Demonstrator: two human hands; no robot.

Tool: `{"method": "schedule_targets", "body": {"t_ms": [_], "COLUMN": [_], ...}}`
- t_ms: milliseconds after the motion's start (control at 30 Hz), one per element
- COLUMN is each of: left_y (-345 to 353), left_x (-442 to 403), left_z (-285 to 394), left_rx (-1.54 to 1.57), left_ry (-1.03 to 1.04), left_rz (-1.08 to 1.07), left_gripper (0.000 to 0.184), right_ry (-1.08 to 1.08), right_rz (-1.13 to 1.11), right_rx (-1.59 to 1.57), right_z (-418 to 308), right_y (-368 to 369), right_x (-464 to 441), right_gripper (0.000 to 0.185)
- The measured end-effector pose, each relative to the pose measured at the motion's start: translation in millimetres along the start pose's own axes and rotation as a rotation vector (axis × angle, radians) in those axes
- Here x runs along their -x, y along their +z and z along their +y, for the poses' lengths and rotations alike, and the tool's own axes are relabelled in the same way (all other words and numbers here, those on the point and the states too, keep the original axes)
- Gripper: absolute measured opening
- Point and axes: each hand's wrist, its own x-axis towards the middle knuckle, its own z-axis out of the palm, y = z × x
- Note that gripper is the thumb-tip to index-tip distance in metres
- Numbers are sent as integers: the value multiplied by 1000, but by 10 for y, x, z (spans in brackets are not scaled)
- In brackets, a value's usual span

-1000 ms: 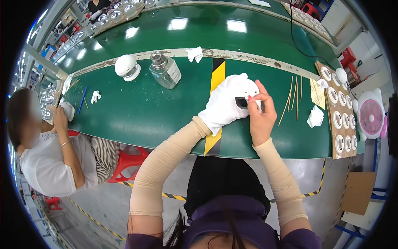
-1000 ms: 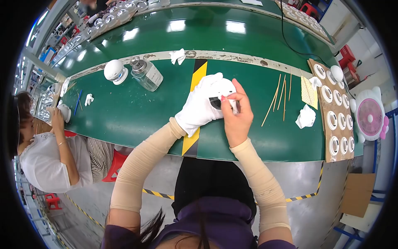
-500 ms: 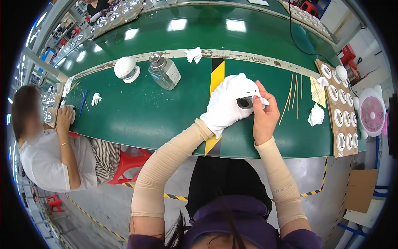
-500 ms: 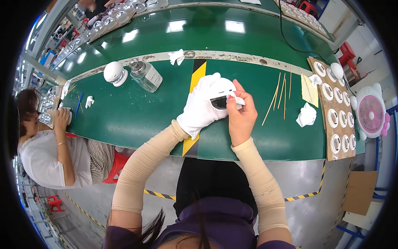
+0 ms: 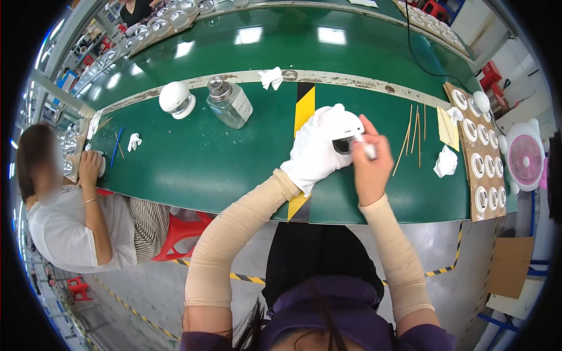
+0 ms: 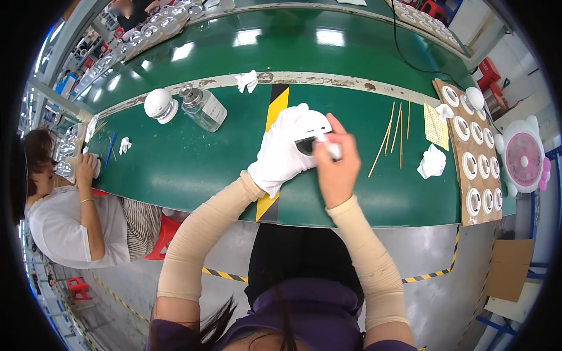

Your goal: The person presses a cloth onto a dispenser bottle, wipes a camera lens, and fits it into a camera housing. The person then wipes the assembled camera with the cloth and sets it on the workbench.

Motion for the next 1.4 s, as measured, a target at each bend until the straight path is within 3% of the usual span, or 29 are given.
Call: {"method": "schedule_targets", "body": {"t_ms": [33, 100, 167, 233, 300, 367, 433, 600, 667, 767, 833, 933, 1067, 1100, 1300, 1367, 1400], "left_y": [8, 41, 53, 34, -9, -31, 2, -15, -41, -20, -36, -57, 48, 20, -65, -75, -38], "left_x": [12, 37, 54, 27, -7, -16, -1, -9, -54, -81, -119, -74, 9, -3, -22, 21, -9], "left_z": [-19, -48, -55, -44, 79, 91, 6, 45, 102, 114, -18, 35, 2, 8, 35, 84, -1], "left_rx": [6, 9, 18, -32, 14, 61, 34, 14, -16, -11, 63, 47, -26, -9, -17, 122, 62], "left_ry": [19, -33, -86, 11, -50, -114, 13, 7, 24, -1, 94, 114, -25, -26, 111, -143, -84], "left_rz": [14, 27, 40, 14, 34, 54, 37, 49, 40, 67, -112, 54, 116, 95, 87, 6, -98], "left_gripper": [46, 47, 47, 48, 47, 46, 44, 40, 38, 34, 33, 31, 57, 61, 58, 52, 65], "right_ry": [-206, -230, -135, -157, 81, 191, -216, -177, 132, 37, -23, -101, -14, -81, -59, -37, 35], "right_rz": [-78, -72, -65, -50, 90, 110, -9, -24, 122, 75, 37, 9, -1, -29, -46, 2, -2], "right_rx": [201, 228, 129, 167, -114, -134, 132, 185, -138, -29, 39, 27, 13, 84, 23, -122, -59], "right_z": [0, -91, -100, 11, 22, 14, 37, -3, 3, -27, -53, -18, -114, -84, -40, -54, -69], "right_y": [42, 145, 156, 87, 54, 27, 81, 83, 28, 26, 64, 107, 80, 62, 115, 146, 129], "right_x": [41, 61, 39, 5, -57, -70, 19, 12, -73, -31, 44, 84, 89, 82, 54, 34, 14], "right_gripper": [10, 11, 11, 11, 10, 11, 10, 8, 6, 10, 11, 17, 24, 20, 13, 20, 30]}}
